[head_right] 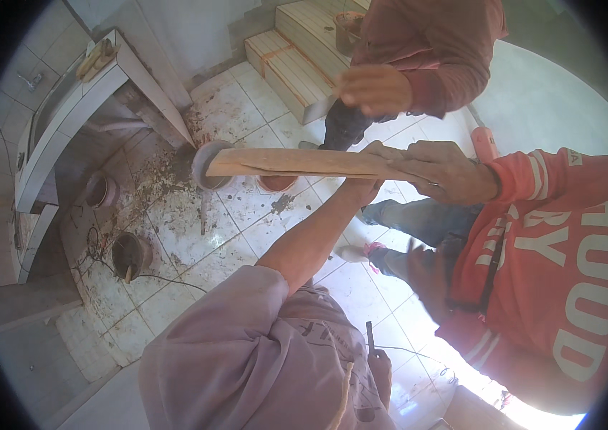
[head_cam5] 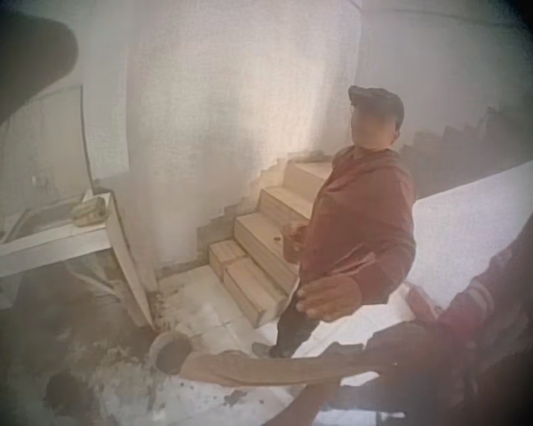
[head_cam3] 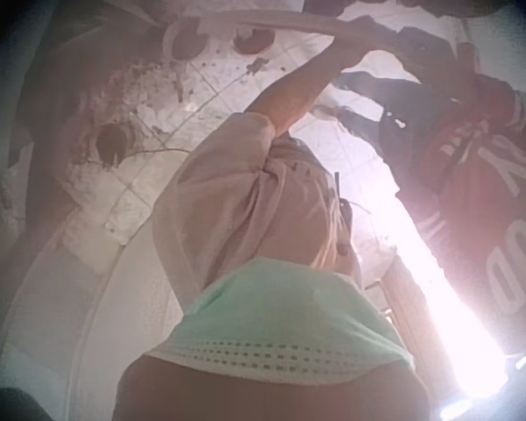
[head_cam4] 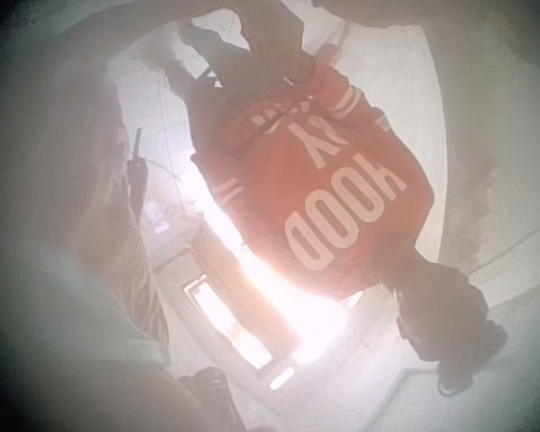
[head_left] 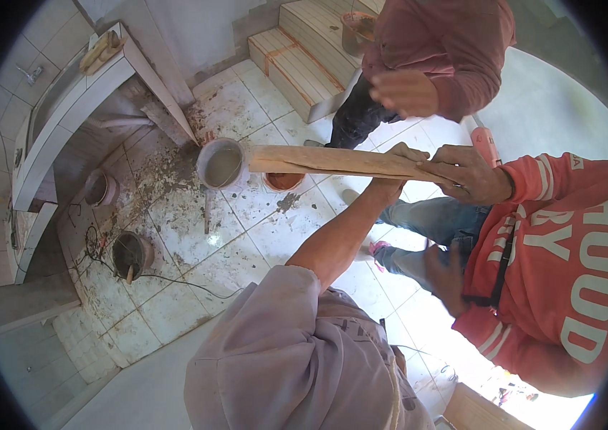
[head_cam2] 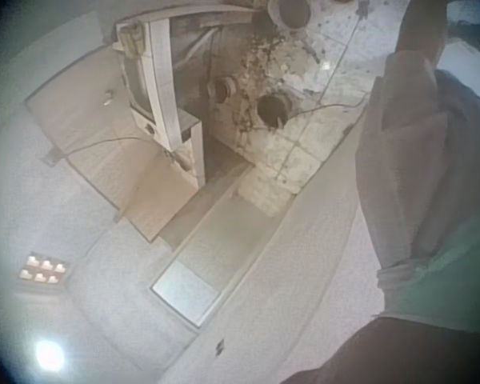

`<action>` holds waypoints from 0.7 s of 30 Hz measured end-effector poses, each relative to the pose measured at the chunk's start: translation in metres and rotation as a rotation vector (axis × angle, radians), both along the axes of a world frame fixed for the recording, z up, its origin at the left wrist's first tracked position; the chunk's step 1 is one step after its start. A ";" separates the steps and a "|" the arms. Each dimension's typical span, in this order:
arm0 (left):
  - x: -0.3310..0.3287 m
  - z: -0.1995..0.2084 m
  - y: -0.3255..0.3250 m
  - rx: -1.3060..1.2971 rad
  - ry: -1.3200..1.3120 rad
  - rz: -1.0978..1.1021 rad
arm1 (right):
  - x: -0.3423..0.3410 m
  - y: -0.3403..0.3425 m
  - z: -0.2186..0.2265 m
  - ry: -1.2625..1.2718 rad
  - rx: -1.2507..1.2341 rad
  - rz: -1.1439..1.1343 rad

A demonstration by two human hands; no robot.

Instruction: The person cuts tiles with an angle grinder, measures surfaces and tile pieces using a tape measure, and cuts the marked tiles with the angle grinder.

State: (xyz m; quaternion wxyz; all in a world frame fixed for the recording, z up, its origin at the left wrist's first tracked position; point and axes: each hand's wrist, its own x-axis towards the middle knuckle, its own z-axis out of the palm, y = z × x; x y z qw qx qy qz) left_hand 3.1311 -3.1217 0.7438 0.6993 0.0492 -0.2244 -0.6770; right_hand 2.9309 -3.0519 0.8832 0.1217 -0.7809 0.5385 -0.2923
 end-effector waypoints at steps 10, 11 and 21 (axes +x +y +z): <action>0.004 0.006 0.006 -0.112 0.039 0.020 | -0.023 -0.022 0.004 0.222 -0.063 0.012; 0.004 0.007 0.006 -0.112 0.037 0.023 | -0.024 -0.028 0.005 0.309 -0.056 0.064; 0.006 0.002 -0.003 -0.442 0.068 0.003 | 0.069 -0.075 0.067 0.582 0.067 1.135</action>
